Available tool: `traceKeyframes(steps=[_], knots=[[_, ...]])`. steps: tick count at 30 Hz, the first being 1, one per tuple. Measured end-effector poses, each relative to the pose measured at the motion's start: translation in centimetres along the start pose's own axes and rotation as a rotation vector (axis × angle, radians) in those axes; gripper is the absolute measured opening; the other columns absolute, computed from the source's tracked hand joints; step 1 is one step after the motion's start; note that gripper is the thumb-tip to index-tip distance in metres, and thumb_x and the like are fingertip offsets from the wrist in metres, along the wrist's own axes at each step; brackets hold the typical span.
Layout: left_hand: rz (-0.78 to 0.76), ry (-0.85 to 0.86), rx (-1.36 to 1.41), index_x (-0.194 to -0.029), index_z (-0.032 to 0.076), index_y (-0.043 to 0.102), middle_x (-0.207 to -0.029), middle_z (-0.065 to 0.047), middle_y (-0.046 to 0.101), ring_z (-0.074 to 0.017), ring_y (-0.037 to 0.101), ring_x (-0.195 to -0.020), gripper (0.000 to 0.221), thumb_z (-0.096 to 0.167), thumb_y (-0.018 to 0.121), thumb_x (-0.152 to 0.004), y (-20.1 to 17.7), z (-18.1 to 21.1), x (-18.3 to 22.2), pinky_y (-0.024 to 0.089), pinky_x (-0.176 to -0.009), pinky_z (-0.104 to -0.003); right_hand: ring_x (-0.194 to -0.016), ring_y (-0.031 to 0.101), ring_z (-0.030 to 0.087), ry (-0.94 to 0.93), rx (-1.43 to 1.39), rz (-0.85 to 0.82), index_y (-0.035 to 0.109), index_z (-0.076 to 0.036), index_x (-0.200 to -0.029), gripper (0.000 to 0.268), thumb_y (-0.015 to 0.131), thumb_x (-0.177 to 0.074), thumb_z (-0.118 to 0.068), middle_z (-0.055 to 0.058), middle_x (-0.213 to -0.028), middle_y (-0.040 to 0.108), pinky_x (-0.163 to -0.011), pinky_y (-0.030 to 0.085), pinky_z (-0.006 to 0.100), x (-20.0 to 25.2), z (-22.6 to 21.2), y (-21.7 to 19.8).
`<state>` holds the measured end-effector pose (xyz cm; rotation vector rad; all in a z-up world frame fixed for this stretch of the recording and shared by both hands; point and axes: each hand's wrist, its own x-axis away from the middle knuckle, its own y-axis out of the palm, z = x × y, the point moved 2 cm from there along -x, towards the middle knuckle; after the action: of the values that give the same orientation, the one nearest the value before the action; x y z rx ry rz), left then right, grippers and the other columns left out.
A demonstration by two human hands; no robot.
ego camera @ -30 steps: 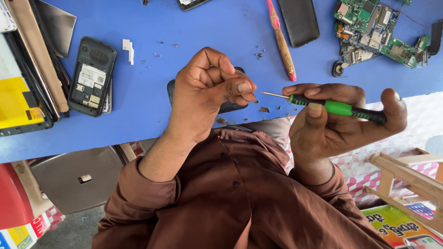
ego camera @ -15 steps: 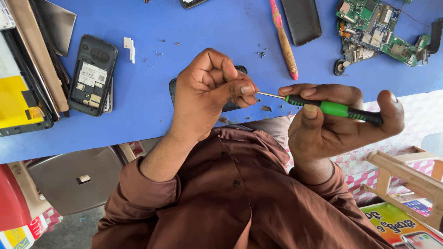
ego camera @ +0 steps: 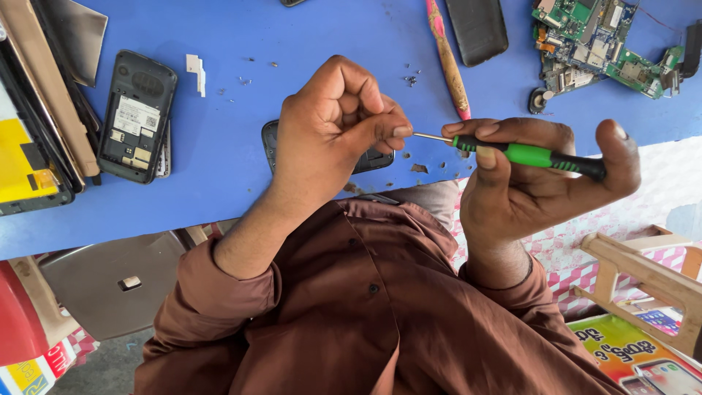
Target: The person is repairing a smartphone by using a screwdriver to remove and reinsert screws into the back casing. They handle the phone and screws with both hands, occasionally adjusting the phone's position on the workbench.
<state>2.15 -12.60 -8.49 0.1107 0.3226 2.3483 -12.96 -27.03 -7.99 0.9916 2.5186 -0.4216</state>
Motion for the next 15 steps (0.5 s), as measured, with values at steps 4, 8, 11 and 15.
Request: traceKeyframes(steps=[4, 8, 11, 15], knots=[[-0.026, 0.098, -0.174, -0.106, 0.004, 0.047, -0.095, -0.01, 0.075, -0.0115, 0.077, -0.087, 0.026, -0.001, 0.073, -0.105, 0.1, 0.4, -0.2, 0.065, -0.074, -0.024, -0.08, 0.075, 0.025, -0.071, 0.119, -0.05, 0.013, -0.023, -0.153, 0.066, 0.066, -0.119, -0.002, 0.021, -0.103, 0.069, -0.086, 0.069, 0.037, -0.5, -0.3, 0.1], [-0.089, 0.239, -0.444, -0.113, 0.006, 0.054, -0.103, -0.004, 0.075, -0.0092, 0.077, -0.096, 0.019, 0.001, 0.072, -0.109, -0.6, 1.4, 0.0, 0.064, -0.083, -0.022, -0.084, 0.079, 0.026, -0.097, 0.205, -0.113, 0.015, -0.022, -0.152, 0.061, 0.065, -0.12, -0.006, 0.022, -0.107, 0.07, -0.085, 0.072, 0.033, -1.1, -0.4, 0.4], [-0.1, 0.37, -0.71, -0.122, 0.01, 0.06, -0.114, 0.0, 0.074, -0.0149, 0.07, -0.112, 0.024, 0.002, 0.075, -0.105, -1.2, 2.2, 0.1, 0.053, -0.1, -0.031, -0.086, 0.08, 0.029, -0.137, 0.157, -0.124, 0.017, -0.021, -0.153, 0.063, 0.067, -0.117, -0.006, 0.022, -0.106, 0.07, -0.085, 0.07, 0.033, -2.1, 0.2, 1.2], [-0.131, 0.403, -0.83, -0.133, 0.014, 0.059, -0.12, 0.006, 0.07, -0.0135, 0.061, -0.121, 0.037, 0.002, 0.076, -0.103, -1.7, 2.2, 0.3, 0.037, -0.111, -0.036, -0.091, 0.078, 0.029, -0.154, 0.166, -0.218, 0.018, -0.02, -0.155, 0.066, 0.066, -0.115, 0.0, 0.023, -0.107, 0.068, -0.089, 0.07, 0.033, -2.7, 0.0, 1.9]])
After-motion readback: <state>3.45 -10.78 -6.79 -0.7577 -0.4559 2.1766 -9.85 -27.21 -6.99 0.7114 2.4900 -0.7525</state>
